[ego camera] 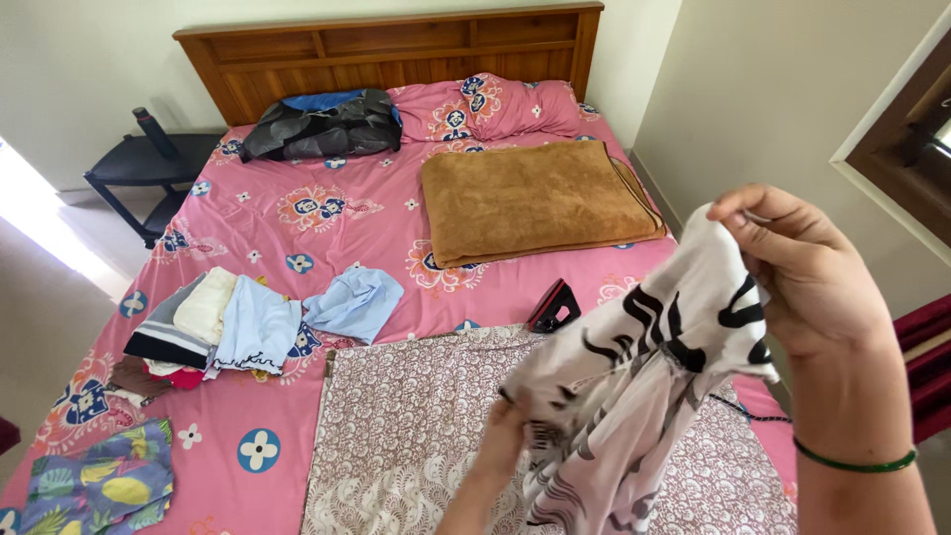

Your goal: The person irons a white and black patterned shirt on a bed using an iron and then folds it by hand before placing it with other clothes.

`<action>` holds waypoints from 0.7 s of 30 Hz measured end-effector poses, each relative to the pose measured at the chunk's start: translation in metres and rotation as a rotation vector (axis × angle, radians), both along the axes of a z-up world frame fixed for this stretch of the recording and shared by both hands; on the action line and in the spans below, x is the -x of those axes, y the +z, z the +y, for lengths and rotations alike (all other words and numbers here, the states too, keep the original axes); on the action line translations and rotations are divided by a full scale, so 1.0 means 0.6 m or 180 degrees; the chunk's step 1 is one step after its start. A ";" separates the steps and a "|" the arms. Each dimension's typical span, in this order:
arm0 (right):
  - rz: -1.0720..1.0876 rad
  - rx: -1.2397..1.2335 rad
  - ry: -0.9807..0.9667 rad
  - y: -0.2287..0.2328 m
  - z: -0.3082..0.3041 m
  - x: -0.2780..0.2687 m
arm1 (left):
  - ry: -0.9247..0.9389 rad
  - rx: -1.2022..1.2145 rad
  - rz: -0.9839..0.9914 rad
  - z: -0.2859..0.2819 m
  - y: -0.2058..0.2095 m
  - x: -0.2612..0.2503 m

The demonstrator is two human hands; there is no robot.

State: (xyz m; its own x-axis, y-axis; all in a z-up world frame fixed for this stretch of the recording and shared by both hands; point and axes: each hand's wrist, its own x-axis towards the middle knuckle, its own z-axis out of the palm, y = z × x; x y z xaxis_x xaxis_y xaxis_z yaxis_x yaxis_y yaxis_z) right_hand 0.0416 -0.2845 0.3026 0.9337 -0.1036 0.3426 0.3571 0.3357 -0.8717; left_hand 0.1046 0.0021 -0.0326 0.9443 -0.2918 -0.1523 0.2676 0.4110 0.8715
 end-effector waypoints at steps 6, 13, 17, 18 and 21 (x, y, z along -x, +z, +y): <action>0.1138 0.1210 -0.0422 -0.030 -0.059 -0.024 | 0.0799 -0.0003 -0.0318 0.175 0.147 -0.046; -0.0278 0.4018 0.0278 -0.079 -0.068 -0.037 | 0.0306 -0.1225 -0.1989 0.295 0.317 -0.061; 0.0533 0.4424 -0.0184 -0.083 -0.051 -0.033 | -0.0250 -0.1777 -0.1861 0.290 0.390 -0.014; 0.0597 0.4495 -0.0308 -0.082 -0.048 -0.032 | -0.0315 -0.2152 -0.1936 0.281 0.402 -0.001; 0.0727 0.4323 -0.0485 -0.079 -0.047 -0.028 | -0.0319 -0.3109 -0.1997 0.254 0.426 0.027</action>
State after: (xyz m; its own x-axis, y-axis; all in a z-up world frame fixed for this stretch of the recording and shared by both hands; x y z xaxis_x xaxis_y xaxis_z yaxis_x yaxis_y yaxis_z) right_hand 0.0583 -0.3128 0.2554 0.9919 0.0797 0.0985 0.1198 -0.8434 -0.5238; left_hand 0.0885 0.1545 0.2233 0.9130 -0.3860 0.1324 -0.3297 -0.5067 0.7966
